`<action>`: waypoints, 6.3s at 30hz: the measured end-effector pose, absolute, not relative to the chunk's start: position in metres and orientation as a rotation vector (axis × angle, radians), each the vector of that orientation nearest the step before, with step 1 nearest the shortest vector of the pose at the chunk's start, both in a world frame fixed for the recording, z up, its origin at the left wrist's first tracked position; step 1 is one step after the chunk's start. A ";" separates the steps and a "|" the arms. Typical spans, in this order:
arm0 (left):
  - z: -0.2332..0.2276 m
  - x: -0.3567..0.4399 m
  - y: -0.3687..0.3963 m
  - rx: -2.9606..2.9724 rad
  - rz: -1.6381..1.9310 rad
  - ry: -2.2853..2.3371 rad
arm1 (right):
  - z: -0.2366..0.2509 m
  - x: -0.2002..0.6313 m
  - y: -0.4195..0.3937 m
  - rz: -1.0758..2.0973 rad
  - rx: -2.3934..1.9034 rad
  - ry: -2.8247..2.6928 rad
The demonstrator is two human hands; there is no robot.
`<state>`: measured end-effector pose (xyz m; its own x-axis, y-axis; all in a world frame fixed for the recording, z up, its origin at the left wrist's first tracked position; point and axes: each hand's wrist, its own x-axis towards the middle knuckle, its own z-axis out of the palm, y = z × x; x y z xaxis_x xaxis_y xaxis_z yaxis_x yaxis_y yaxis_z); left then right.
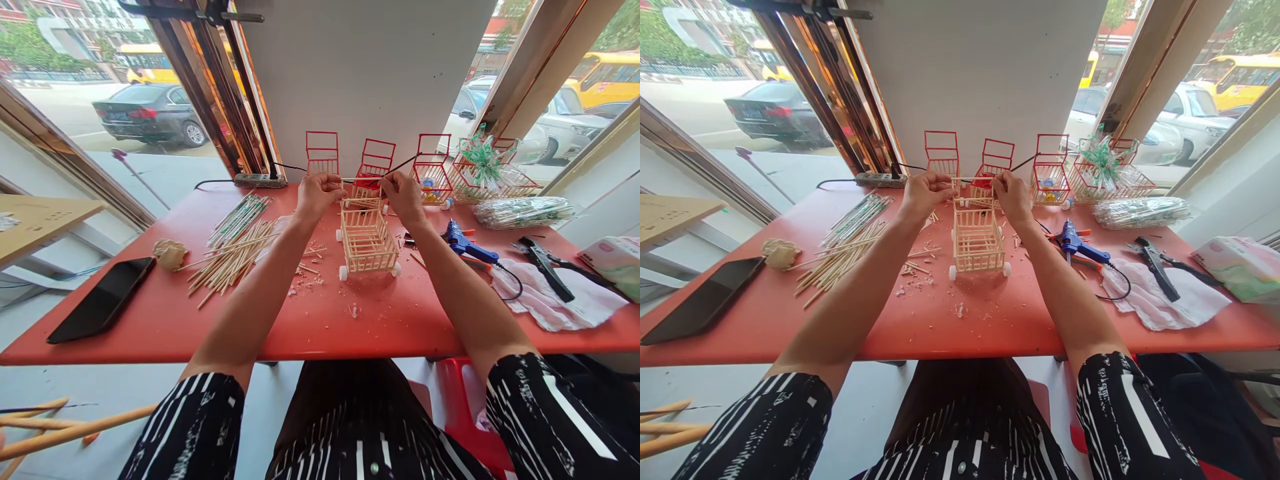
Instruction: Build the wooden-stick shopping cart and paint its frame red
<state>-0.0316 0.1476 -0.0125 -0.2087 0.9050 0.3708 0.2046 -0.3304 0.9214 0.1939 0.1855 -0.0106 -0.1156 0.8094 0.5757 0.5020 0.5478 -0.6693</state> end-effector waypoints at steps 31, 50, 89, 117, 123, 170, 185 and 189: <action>-0.017 -0.036 0.140 1.437 1.560 1.202 | -0.009 0.191 0.179 0.318 -1.164 -1.793; -0.018 -0.036 0.140 1.458 1.584 1.216 | -0.006 0.191 0.179 0.318 -1.152 -1.798; 0.008 -0.031 0.113 1.414 1.683 1.122 | 0.017 0.191 0.139 0.355 -1.035 -1.778; -0.004 -0.013 0.024 1.394 1.599 1.111 | -0.004 0.207 0.053 0.706 -0.848 -1.715; -0.005 -0.014 0.027 1.394 1.570 1.121 | -0.006 0.206 0.053 0.772 -0.843 -1.692; -0.006 -0.004 0.022 1.333 1.600 1.074 | -0.012 0.206 0.056 0.583 -0.845 -1.613; -0.012 -0.009 0.027 1.467 1.437 1.086 | -0.016 0.208 0.061 0.568 -0.899 -1.586; -0.011 -0.010 0.025 1.462 1.411 1.144 | -0.015 0.206 0.059 0.547 -0.902 -1.606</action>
<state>-0.0096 0.0252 -0.0109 -0.0251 0.9580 0.2858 0.0817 -0.2830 0.9556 0.2062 0.0586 -0.0154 -0.0478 0.7943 0.6056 0.2596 0.5954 -0.7604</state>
